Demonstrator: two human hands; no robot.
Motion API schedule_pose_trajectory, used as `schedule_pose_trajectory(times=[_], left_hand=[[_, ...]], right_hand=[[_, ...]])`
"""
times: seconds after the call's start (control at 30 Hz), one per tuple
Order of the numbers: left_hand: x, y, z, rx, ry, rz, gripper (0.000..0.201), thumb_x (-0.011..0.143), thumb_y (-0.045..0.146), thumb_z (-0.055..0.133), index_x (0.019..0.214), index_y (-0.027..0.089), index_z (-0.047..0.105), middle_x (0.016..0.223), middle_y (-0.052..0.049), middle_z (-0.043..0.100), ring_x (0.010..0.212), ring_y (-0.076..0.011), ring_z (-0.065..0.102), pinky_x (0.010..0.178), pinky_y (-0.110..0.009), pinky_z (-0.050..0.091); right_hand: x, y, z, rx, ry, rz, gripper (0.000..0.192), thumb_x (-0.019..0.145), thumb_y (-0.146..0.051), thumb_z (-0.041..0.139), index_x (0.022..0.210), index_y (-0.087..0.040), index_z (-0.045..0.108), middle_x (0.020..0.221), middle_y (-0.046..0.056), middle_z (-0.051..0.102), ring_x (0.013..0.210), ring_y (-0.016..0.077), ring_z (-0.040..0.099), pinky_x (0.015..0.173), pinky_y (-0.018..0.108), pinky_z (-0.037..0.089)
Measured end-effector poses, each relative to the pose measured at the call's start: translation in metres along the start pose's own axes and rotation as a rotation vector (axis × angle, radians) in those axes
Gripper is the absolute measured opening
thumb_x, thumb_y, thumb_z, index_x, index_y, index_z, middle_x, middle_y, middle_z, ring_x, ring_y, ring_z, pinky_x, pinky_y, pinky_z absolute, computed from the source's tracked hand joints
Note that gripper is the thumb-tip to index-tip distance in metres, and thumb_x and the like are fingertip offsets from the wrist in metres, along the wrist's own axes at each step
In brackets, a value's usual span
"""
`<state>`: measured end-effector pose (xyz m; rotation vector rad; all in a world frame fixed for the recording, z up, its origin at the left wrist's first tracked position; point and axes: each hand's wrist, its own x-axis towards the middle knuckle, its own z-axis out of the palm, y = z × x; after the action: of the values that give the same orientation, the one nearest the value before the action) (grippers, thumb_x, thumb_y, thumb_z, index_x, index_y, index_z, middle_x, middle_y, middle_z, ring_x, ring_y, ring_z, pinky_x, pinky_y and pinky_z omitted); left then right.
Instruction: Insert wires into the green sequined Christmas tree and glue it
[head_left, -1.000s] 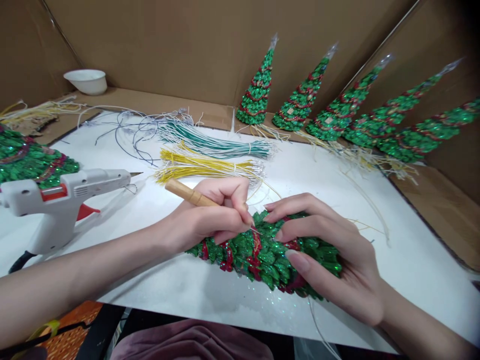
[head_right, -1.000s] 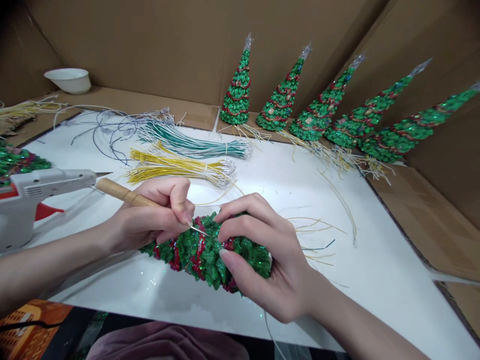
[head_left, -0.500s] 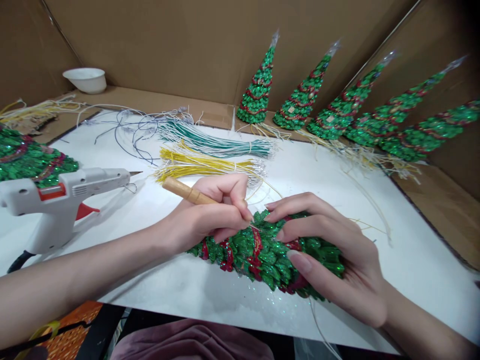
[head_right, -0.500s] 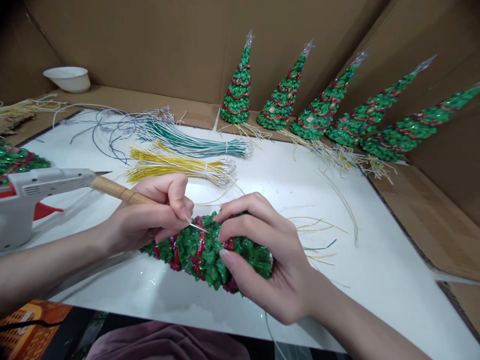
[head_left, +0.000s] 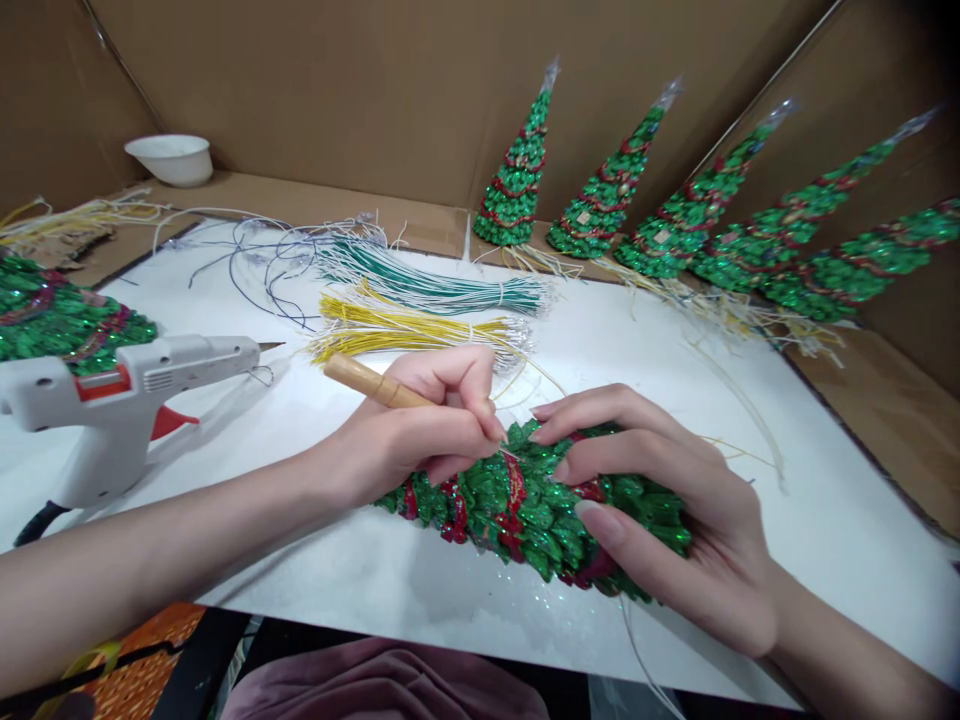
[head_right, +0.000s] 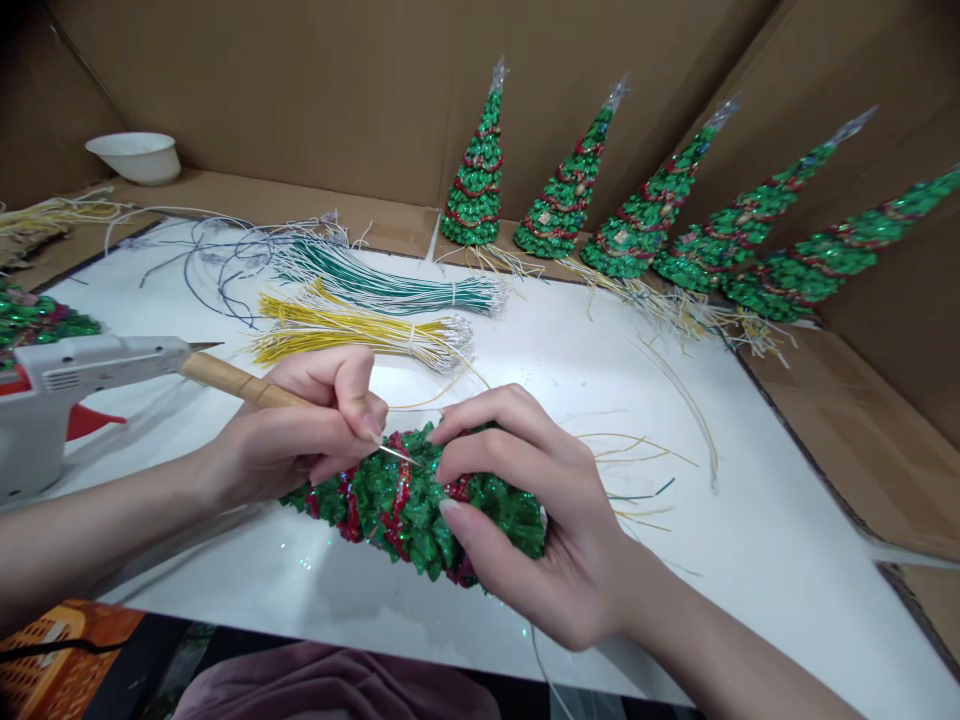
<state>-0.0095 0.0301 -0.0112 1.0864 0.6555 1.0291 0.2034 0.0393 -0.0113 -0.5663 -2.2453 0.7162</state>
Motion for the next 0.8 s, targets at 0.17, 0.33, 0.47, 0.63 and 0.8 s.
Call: schedule_pose_trajectory(times=[0.17,0.33,0.47,0.63,0.8], left_hand=[[0.0001,0.0005,0.0002,0.008,-0.014,-0.012,0.015,0.068,0.005,0.058,0.062,0.016,0.050,0.041,0.009,0.043,0.035,-0.0020,0.033,0.037,-0.014,0.024],[-0.0001,-0.0005,-0.0005,0.006,-0.023,-0.004,0.013,0.068,0.005,0.058,0.062,0.016,0.052,0.040,0.009,0.042,0.035,-0.0021,0.032,0.037,-0.014,0.023],[-0.0002,-0.0012,-0.0015,-0.005,-0.036,0.002,0.013,0.068,0.004,0.057,0.062,0.015,0.053,0.040,0.010,0.041,0.035,-0.0021,0.031,0.037,-0.014,0.022],[0.0000,-0.0005,-0.0007,-0.026,-0.048,-0.016,0.014,0.067,0.003,0.058,0.061,0.014,0.053,0.040,0.010,0.041,0.036,-0.0016,0.031,0.037,-0.013,0.022],[0.0000,-0.0007,0.0010,-0.064,-0.019,-0.013,0.016,0.067,0.003,0.057,0.062,0.016,0.050,0.039,0.010,0.042,0.033,-0.0017,0.030,0.035,-0.012,0.021]], right_hand=[[0.0003,0.0003,0.0001,0.005,-0.003,0.005,0.018,0.078,-0.013,0.057,0.093,-0.023,0.061,0.099,0.007,0.062,0.094,0.0237,0.061,0.078,0.038,0.050],[0.0009,0.0006,0.0001,0.008,-0.004,0.002,0.018,0.078,-0.013,0.057,0.093,-0.022,0.061,0.099,0.007,0.062,0.094,0.0231,0.061,0.078,0.037,0.050],[0.0000,0.0002,0.0000,0.009,-0.002,-0.001,0.016,0.079,-0.012,0.056,0.092,-0.021,0.061,0.099,0.007,0.062,0.095,0.0220,0.061,0.079,0.036,0.049],[0.0000,0.0015,0.0003,0.024,-0.002,-0.011,0.015,0.079,-0.013,0.057,0.092,-0.019,0.061,0.099,0.007,0.061,0.096,0.0209,0.060,0.081,0.034,0.048],[-0.0001,0.0018,0.0006,0.029,-0.009,-0.015,0.016,0.079,-0.012,0.057,0.092,-0.019,0.061,0.100,0.007,0.061,0.098,0.0215,0.059,0.083,0.035,0.048]])
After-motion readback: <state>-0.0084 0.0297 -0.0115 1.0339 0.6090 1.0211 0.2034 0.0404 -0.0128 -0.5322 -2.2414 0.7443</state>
